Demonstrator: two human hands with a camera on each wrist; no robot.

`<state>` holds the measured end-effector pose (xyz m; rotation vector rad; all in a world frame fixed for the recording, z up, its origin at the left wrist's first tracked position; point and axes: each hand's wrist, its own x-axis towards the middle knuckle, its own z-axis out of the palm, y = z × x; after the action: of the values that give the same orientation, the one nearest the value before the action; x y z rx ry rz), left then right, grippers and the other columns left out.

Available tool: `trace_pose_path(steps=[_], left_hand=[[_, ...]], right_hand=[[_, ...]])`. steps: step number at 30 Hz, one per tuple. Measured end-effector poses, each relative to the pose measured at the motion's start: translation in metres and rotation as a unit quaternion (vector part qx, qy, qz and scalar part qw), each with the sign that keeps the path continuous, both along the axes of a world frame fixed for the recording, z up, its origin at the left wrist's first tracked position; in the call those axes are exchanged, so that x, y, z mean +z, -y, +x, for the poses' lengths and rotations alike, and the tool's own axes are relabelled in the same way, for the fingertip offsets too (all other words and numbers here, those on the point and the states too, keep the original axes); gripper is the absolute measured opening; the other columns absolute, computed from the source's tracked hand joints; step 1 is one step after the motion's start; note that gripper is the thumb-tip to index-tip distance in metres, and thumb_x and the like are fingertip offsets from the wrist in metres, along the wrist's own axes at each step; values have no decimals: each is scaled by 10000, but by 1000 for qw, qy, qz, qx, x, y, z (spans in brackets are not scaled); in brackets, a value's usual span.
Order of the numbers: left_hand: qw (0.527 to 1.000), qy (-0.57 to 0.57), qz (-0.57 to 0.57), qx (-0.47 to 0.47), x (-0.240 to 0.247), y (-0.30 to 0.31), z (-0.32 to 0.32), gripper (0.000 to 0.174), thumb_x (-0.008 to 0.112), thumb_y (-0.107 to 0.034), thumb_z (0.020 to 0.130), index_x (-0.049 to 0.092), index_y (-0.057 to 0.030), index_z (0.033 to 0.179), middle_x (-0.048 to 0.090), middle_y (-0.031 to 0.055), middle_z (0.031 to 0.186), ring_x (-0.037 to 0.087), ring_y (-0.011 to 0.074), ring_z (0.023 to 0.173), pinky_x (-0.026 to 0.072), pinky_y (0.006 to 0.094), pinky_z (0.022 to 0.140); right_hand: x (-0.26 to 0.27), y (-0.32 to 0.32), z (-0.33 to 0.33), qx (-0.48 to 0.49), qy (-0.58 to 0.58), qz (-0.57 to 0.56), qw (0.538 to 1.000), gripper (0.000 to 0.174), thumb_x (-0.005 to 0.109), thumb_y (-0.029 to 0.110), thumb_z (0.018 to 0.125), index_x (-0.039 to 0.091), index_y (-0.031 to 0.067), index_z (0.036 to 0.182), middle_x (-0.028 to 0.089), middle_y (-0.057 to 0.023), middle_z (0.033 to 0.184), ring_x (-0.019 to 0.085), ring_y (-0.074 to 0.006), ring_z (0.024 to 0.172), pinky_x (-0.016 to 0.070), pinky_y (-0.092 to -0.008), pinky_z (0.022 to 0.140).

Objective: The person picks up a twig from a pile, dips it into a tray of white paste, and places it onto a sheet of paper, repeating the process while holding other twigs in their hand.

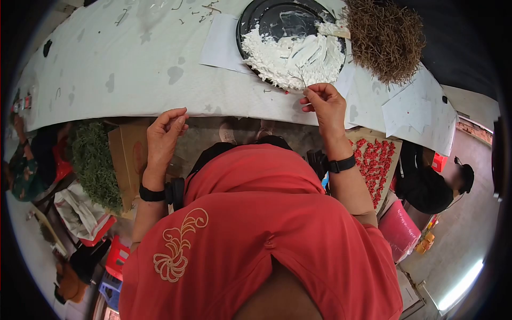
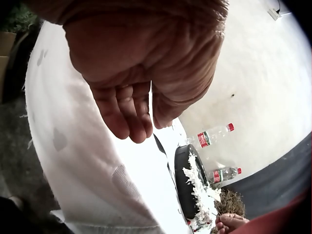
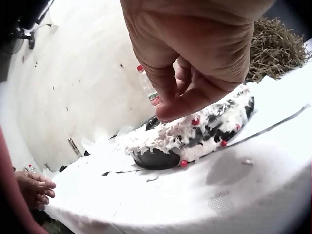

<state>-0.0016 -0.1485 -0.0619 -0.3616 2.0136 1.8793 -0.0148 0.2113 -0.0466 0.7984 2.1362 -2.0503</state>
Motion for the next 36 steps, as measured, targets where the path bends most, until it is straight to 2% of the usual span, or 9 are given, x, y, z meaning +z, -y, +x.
trace_pose_path(steps=[9,10,12,13,16,20,29,33,36], left_hand=[[1000,-5,-6,0,-3,2,5,243,606,-109,903,618,-33,1133,660,35,998,595,72,797,469,207,690],[1000,-5,-5,1,-3,1,5,243,606,-109,903,618,-33,1133,660,35,998,595,72,797,469,207,690],[1000,-9,2,12,-2,-2,5,242,616,-77,889,625,-20,1124,668,39,969,591,66,776,473,202,681],[1000,-11,4,18,-1,-2,6,243,620,-61,882,628,-14,1120,671,41,954,589,63,766,475,199,676],[1000,-17,1,15,-4,-1,6,252,624,-39,873,626,-11,1123,670,39,951,582,59,764,471,192,679],[1000,-20,-3,16,-4,-1,6,266,628,-13,861,625,-8,1127,666,38,946,571,54,764,468,185,688],[1000,-18,-7,15,-3,-5,3,265,635,2,852,630,-5,1118,663,38,943,564,49,776,466,178,716],[1000,-19,-10,15,-3,-5,3,256,633,-9,858,633,-6,1114,664,34,939,563,49,772,460,177,705],[999,-26,-16,11,-5,-1,2,247,629,-26,867,633,-7,1113,666,34,939,565,51,767,460,182,694]], right_hand=[[2,0,4,-19,-153,-2,988,66,621,-11,844,596,8,903,629,-65,859,631,-135,701,537,-251,587],[2,-2,3,16,-205,114,972,86,620,-24,831,598,14,904,630,-68,870,634,-147,707,536,-258,596],[1,-6,4,84,-297,336,890,130,616,-50,804,601,26,908,632,-73,891,640,-171,720,533,-273,613],[2,-6,4,84,-296,335,890,130,616,-50,804,601,26,908,632,-73,891,640,-171,720,533,-273,613],[11,-5,8,241,-274,563,742,213,603,-72,744,607,49,918,619,-79,931,637,-226,762,529,-303,645],[12,0,11,258,-269,580,724,244,597,-59,703,616,65,912,606,-77,918,617,-269,791,527,-327,665],[14,0,7,305,-233,602,700,277,586,-21,676,613,78,933,589,-66,908,606,-259,799,518,-339,620],[22,-2,1,251,-270,566,737,247,609,-56,717,628,62,934,599,-78,877,619,-235,758,520,-298,606],[29,-3,-3,102,-312,466,822,153,623,-24,790,632,36,930,613,-66,865,617,-164,743,522,-257,563]])
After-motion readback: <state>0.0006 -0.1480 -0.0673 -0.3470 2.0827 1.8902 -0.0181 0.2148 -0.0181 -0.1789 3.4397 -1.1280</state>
